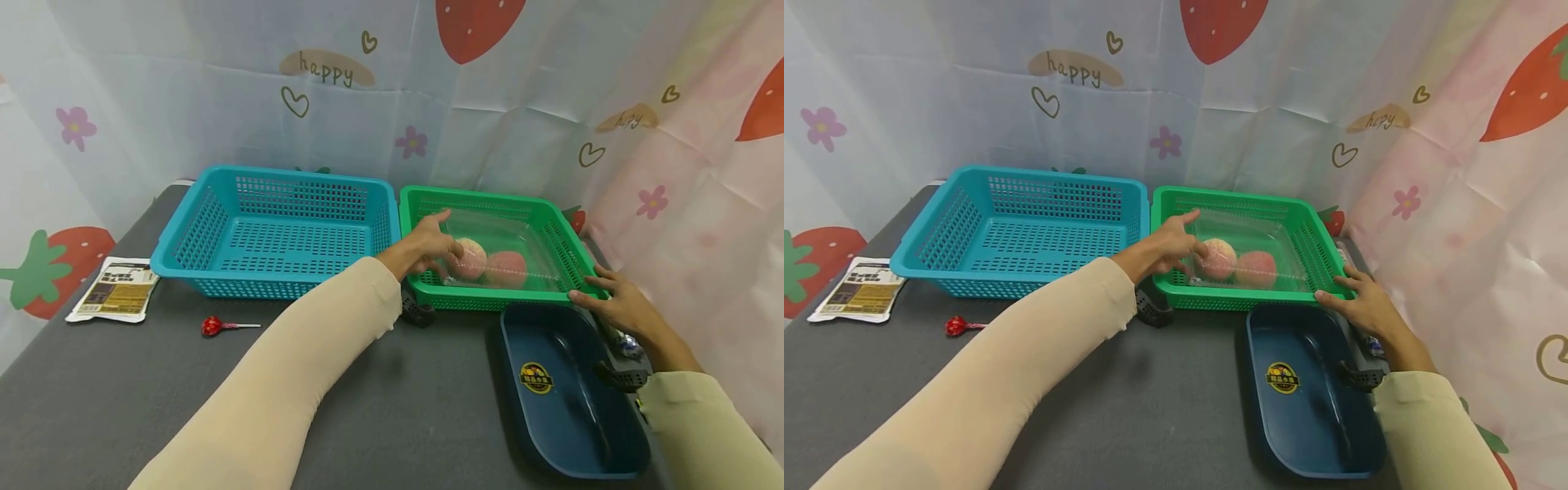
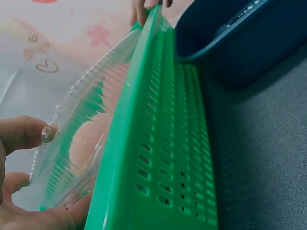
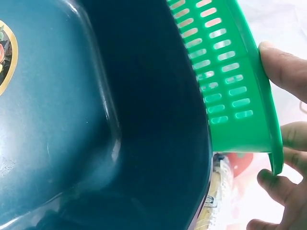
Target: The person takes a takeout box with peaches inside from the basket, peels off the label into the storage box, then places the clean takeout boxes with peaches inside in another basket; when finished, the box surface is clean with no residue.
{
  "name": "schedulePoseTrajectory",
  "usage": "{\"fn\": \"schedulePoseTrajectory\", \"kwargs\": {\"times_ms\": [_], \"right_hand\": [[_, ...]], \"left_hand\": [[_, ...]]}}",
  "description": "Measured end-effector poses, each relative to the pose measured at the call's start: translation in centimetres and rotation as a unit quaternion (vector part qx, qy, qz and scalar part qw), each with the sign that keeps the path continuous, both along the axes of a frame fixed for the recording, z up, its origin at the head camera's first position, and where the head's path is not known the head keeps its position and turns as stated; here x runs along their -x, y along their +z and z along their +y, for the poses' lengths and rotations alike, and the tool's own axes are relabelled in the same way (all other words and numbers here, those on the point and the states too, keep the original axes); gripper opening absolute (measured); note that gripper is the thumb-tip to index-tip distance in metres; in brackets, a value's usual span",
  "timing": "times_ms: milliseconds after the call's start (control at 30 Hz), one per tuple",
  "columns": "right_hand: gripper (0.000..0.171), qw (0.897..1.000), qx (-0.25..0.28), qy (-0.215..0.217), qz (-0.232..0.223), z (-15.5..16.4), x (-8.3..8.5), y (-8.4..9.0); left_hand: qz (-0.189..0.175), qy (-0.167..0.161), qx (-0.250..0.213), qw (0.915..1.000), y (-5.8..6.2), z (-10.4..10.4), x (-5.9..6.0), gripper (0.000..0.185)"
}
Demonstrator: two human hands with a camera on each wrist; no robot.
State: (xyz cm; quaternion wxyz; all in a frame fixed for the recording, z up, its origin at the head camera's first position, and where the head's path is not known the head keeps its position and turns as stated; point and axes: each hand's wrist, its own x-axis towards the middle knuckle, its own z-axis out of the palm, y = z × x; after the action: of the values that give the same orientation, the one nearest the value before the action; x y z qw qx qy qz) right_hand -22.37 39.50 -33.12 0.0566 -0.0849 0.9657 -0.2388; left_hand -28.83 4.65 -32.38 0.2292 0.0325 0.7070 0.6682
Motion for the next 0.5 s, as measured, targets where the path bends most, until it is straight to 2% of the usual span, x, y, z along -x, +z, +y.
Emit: {"fn": "schedulePoseTrajectory", "kwargs": {"times_ms": [233, 500], "right_hand": [[0.076, 1.000, -0.003, 0.001, 0.004, 0.03, -0.03, -0.05], [0.078, 1.000, 0.013, -0.003, -0.004, -0.08, -0.11, -0.16]], "left_hand": [[-0.016, -0.014, 0.046, 0.9987, -0.14, 0.38, 0.67, 0.090], [-0.032, -0.035, 0.097, 0.9942, 0.00, 0.62, 0.73, 0.087]]}}
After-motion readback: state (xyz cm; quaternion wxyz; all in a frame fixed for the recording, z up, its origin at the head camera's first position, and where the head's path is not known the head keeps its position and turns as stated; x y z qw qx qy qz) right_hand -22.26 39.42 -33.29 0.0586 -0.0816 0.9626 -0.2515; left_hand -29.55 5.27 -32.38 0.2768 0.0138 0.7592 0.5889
